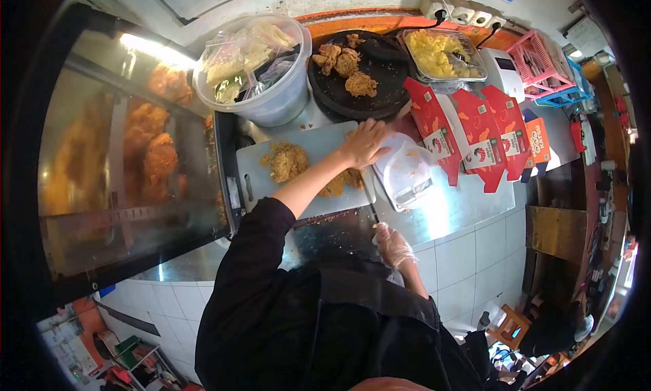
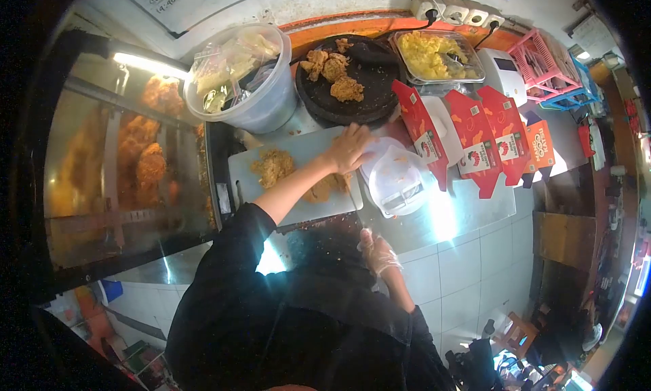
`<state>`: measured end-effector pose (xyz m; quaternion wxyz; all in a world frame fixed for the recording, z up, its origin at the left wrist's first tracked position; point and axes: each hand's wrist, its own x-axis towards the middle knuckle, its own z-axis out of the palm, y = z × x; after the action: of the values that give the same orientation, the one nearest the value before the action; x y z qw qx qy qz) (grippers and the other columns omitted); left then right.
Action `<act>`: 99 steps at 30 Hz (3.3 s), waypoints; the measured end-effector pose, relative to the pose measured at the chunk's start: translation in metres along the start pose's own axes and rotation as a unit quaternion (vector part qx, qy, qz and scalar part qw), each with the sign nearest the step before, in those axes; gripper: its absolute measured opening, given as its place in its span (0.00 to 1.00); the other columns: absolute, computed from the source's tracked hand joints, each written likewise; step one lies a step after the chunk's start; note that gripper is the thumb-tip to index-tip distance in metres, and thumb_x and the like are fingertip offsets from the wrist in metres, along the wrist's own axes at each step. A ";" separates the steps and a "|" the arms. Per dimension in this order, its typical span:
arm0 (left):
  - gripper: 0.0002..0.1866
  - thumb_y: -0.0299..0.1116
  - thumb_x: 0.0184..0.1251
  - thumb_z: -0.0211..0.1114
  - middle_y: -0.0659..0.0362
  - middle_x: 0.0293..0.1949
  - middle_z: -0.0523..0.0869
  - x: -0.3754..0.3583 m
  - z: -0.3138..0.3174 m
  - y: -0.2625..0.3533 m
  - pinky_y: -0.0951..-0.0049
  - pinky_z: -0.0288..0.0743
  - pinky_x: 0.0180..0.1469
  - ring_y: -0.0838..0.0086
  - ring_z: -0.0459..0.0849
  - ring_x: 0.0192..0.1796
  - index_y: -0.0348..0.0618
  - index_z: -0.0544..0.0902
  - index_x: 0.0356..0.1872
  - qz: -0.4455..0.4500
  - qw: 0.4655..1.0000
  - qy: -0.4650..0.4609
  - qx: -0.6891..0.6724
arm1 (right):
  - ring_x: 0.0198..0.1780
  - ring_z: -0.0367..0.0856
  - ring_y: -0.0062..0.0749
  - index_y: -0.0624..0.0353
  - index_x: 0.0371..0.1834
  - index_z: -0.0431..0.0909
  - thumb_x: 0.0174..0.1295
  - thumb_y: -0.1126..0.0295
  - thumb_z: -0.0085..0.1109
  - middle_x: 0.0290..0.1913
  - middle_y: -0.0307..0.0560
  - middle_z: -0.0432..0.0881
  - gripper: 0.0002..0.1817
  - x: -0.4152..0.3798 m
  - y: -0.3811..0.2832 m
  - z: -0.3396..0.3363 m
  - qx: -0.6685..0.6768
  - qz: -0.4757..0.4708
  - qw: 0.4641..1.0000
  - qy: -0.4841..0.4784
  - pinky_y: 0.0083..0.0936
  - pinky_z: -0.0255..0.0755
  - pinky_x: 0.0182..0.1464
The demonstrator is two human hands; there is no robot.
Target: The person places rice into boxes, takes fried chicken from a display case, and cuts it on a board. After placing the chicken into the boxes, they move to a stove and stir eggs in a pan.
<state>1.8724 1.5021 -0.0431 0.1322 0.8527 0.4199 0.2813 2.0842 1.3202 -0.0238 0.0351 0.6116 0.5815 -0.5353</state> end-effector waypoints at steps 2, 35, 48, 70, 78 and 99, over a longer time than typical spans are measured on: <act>0.19 0.41 0.62 0.60 0.50 0.44 0.71 -0.002 0.002 -0.007 0.58 0.60 0.52 0.55 0.66 0.47 0.44 0.71 0.50 -0.041 0.998 0.004 -0.039 | 0.43 0.79 0.58 0.65 0.37 0.78 0.69 0.39 0.28 0.32 0.63 0.81 0.38 0.001 -0.015 0.007 -0.016 -0.014 0.999 0.040 0.44 0.69 0.48; 0.03 0.23 0.64 0.58 0.52 0.31 0.82 -0.251 -0.168 0.152 0.72 0.72 0.40 0.67 0.80 0.34 0.34 0.79 0.34 -0.303 0.872 0.361 -0.129 | 0.59 0.66 0.59 0.56 0.56 0.72 0.51 0.47 0.60 0.60 0.60 0.68 0.33 0.063 -0.147 0.073 -0.280 -0.256 0.883 0.278 0.47 0.62 0.60; 0.06 0.24 0.68 0.55 0.54 0.36 0.80 -0.185 -0.117 0.135 0.73 0.76 0.42 0.71 0.79 0.36 0.31 0.77 0.40 -0.302 0.875 0.358 -0.119 | 0.51 0.78 0.38 0.54 0.43 0.76 0.42 0.72 0.70 0.47 0.48 0.78 0.22 0.012 -0.114 -0.067 0.212 -0.434 0.835 0.263 0.33 0.72 0.54; 0.06 0.27 0.62 0.62 0.55 0.36 0.84 -0.072 -0.095 0.215 0.71 0.72 0.46 0.69 0.81 0.40 0.35 0.81 0.37 -0.440 0.814 0.361 0.114 | 0.48 0.76 0.41 0.54 0.50 0.76 0.62 0.59 0.52 0.46 0.49 0.78 0.17 0.130 0.133 -0.555 -0.239 -0.060 0.910 0.335 0.34 0.69 0.53; 0.05 0.25 0.63 0.61 0.56 0.35 0.85 -0.159 -0.113 0.225 0.73 0.72 0.42 0.70 0.83 0.38 0.39 0.83 0.38 -0.476 0.774 0.402 0.115 | 0.50 0.79 0.31 0.60 0.55 0.75 0.65 0.68 0.51 0.51 0.48 0.79 0.17 -0.043 -0.062 -0.389 -0.020 -0.315 0.922 0.225 0.28 0.73 0.46; 0.04 0.28 0.62 0.62 0.54 0.33 0.84 -0.302 -0.144 0.188 0.63 0.73 0.41 0.58 0.82 0.38 0.43 0.82 0.35 -0.421 0.875 0.237 0.032 | 0.57 0.72 0.42 0.53 0.46 0.78 0.56 0.55 0.54 0.51 0.51 0.76 0.19 0.082 -0.114 0.042 -0.439 -0.555 0.693 0.134 0.47 0.68 0.53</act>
<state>1.7601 1.1469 0.0483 0.1072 0.5071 0.7666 0.3792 1.9527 1.3845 -0.0326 -0.0825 0.1574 0.9826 -0.0533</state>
